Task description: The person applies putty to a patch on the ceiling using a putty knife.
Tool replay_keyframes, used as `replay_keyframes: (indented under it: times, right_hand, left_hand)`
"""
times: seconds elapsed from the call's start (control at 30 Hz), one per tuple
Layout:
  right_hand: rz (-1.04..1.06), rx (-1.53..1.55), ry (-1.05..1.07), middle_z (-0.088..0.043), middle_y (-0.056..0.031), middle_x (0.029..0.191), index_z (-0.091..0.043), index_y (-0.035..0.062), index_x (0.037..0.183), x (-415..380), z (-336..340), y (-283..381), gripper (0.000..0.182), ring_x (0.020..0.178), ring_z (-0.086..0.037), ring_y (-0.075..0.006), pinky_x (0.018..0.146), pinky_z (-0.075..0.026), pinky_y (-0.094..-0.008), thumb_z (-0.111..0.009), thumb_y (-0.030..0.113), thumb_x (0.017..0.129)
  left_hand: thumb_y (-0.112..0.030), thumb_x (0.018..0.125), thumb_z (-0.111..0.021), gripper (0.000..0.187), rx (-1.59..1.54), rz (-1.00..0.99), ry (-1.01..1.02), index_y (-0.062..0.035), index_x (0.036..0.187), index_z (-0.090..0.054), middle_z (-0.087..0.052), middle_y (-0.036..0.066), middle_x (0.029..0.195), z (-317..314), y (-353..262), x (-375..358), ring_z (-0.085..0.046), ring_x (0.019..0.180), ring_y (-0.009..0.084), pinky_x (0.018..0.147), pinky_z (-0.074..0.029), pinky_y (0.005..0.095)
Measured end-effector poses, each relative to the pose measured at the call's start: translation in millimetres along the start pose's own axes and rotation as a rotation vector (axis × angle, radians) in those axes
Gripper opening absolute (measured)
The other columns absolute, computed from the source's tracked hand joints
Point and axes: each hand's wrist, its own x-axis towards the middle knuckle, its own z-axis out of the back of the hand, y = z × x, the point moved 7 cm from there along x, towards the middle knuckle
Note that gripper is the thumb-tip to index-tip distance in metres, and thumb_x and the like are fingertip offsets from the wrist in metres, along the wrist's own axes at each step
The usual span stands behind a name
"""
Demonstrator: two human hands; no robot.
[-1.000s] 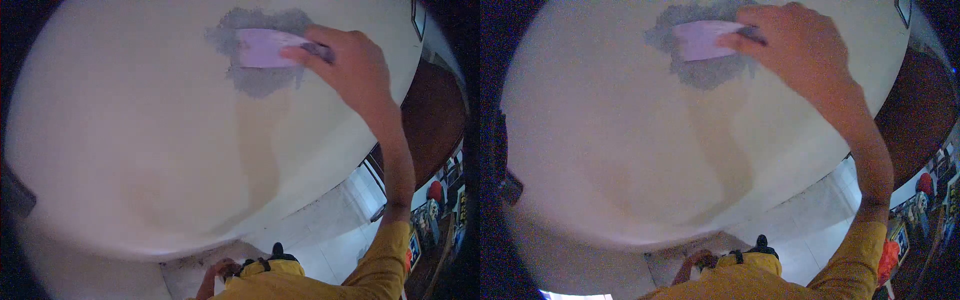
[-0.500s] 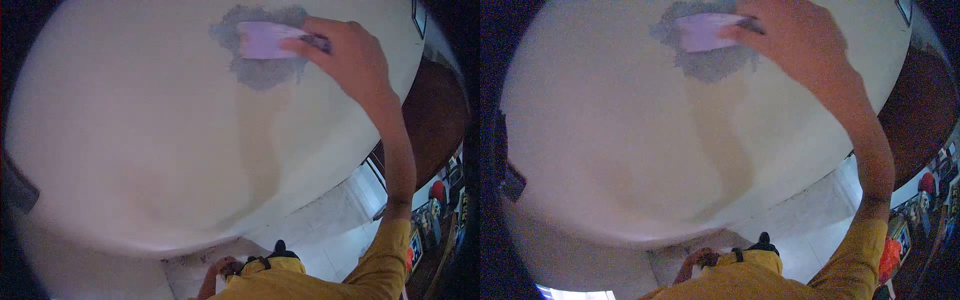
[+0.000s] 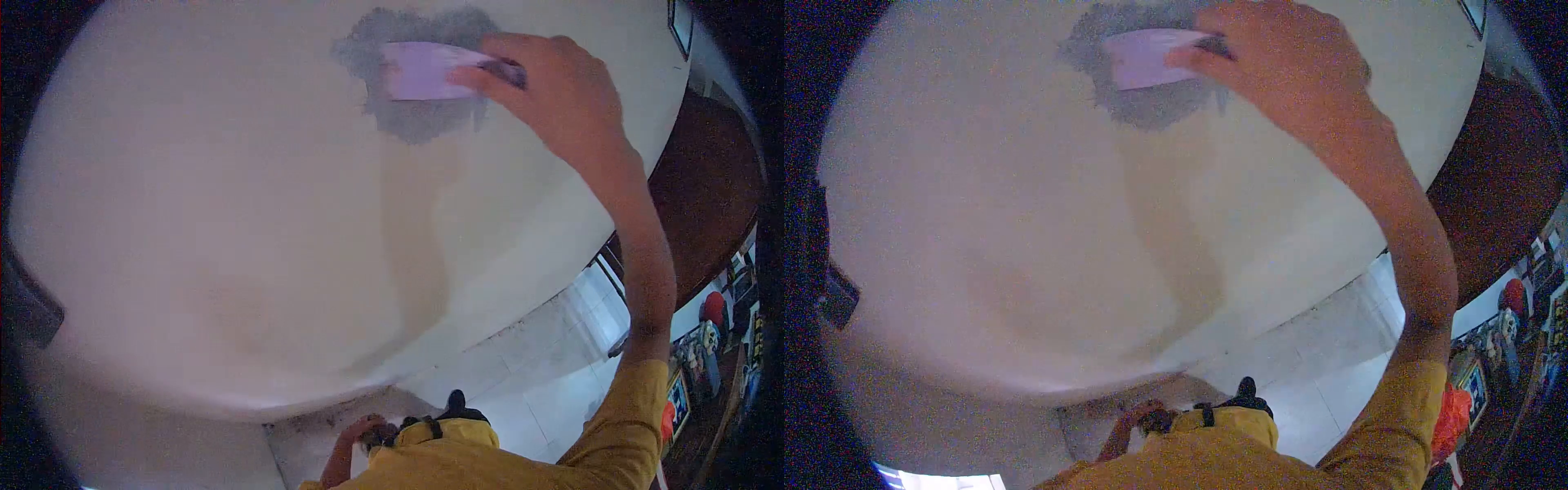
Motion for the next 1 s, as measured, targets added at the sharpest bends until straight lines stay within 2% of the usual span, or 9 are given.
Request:
replay_keyframes:
  times: [0.13,0.27,0.33,0.47,0.53,0.6,0.77,0.97,1.0]
  right_hand:
    - [0.016,0.007,-0.044,-0.062,-0.0097,0.066,-0.066,0.0134,0.088,0,5,10,0.042,0.066,-0.062,-0.0300,0.062,-0.049,-0.0408,-0.058,0.054,0.080]
    - [-0.016,0.003,0.036,-0.062,-0.0095,0.068,-0.066,0.0137,0.087,1,-1,17,0.042,0.066,-0.062,-0.0296,0.061,-0.048,-0.0399,-0.057,0.054,0.080]
    - [-0.015,0.018,0.027,-0.062,-0.0094,0.067,-0.066,0.0139,0.086,0,1,15,0.041,0.066,-0.062,-0.0294,0.061,-0.048,-0.0397,-0.057,0.054,0.080]
    - [0.009,0.102,-0.034,-0.061,-0.0092,0.066,-0.065,0.0139,0.084,0,-2,4,0.041,0.065,-0.062,-0.0295,0.060,-0.048,-0.0398,-0.057,0.054,0.080]
    - [0.011,0.081,-0.040,-0.061,-0.0091,0.066,-0.065,0.0136,0.083,2,-6,8,0.042,0.065,-0.062,-0.0296,0.060,-0.048,-0.0399,-0.057,0.054,0.080]
    - [-0.003,-0.001,-0.019,-0.062,-0.0089,0.066,-0.065,0.0132,0.083,2,1,19,0.042,0.065,-0.062,-0.0296,0.060,-0.048,-0.0401,-0.057,0.055,0.080]
    - [-0.025,0.024,-0.025,-0.062,-0.0092,0.067,-0.064,0.0123,0.082,4,5,8,0.043,0.067,-0.062,-0.0298,0.061,-0.048,-0.0409,-0.057,0.055,0.080]
    - [-0.032,0.023,-0.024,-0.062,-0.0096,0.068,-0.065,0.0135,0.085,6,17,-13,0.044,0.067,-0.062,-0.0302,0.061,-0.048,-0.0413,-0.056,0.056,0.079]
    - [-0.024,0.047,-0.046,-0.062,-0.0096,0.068,-0.065,0.0136,0.085,5,16,-10,0.044,0.067,-0.062,-0.0302,0.061,-0.049,-0.0414,-0.056,0.056,0.080]
  left_hand:
    - [-0.031,0.085,-0.059,0.035,0.089,-0.191,0.099,-0.0066,0.109,-0.062,-0.064,0.006,0.098,-16,-47,-14,-0.059,0.092,0.0168,0.086,-0.046,0.0337]
    - [-0.032,0.085,-0.059,0.034,-0.215,0.297,0.041,-0.0062,0.108,-0.062,-0.063,0.006,0.098,-6,7,4,-0.059,0.092,0.0151,0.083,-0.047,0.0313]
    - [-0.044,0.085,-0.053,0.052,0.054,0.181,0.116,-0.0065,0.120,-0.054,-0.053,0.010,0.120,-11,-10,-7,-0.050,0.109,0.0229,0.095,-0.037,0.0372]
    - [-0.039,0.091,-0.044,0.047,0.109,0.198,0.119,-0.0058,0.123,-0.053,-0.052,0.011,0.127,-9,-8,-6,-0.047,0.117,0.0239,0.098,-0.036,0.0407]
    - [-0.034,0.087,-0.054,0.041,0.404,-0.372,0.139,-0.0060,0.118,-0.056,-0.056,0.010,0.118,-17,-40,-3,-0.053,0.107,0.0222,0.093,-0.041,0.0363]
    - [-0.031,0.085,-0.058,0.039,0.433,-0.494,0.114,-0.0064,0.116,-0.057,-0.057,0.010,0.115,-14,-43,-4,-0.056,0.103,0.0224,0.091,-0.043,0.0346]
    - [-0.031,0.085,-0.057,0.043,-0.198,0.333,-0.050,-0.0083,0.122,-0.055,-0.053,0.013,0.121,-3,30,-8,-0.052,0.111,0.0274,0.097,-0.039,0.0369]
    - [-0.023,0.081,-0.057,0.046,0.516,-0.352,0.183,-0.0090,0.124,-0.054,-0.050,0.014,0.126,-17,-12,-24,-0.048,0.115,0.0290,0.102,-0.034,0.0379]
    - [-0.023,0.080,-0.057,0.047,0.285,-0.238,0.170,-0.0091,0.125,-0.054,-0.050,0.014,0.126,-17,-7,-28,-0.048,0.115,0.0294,0.102,-0.034,0.0379]
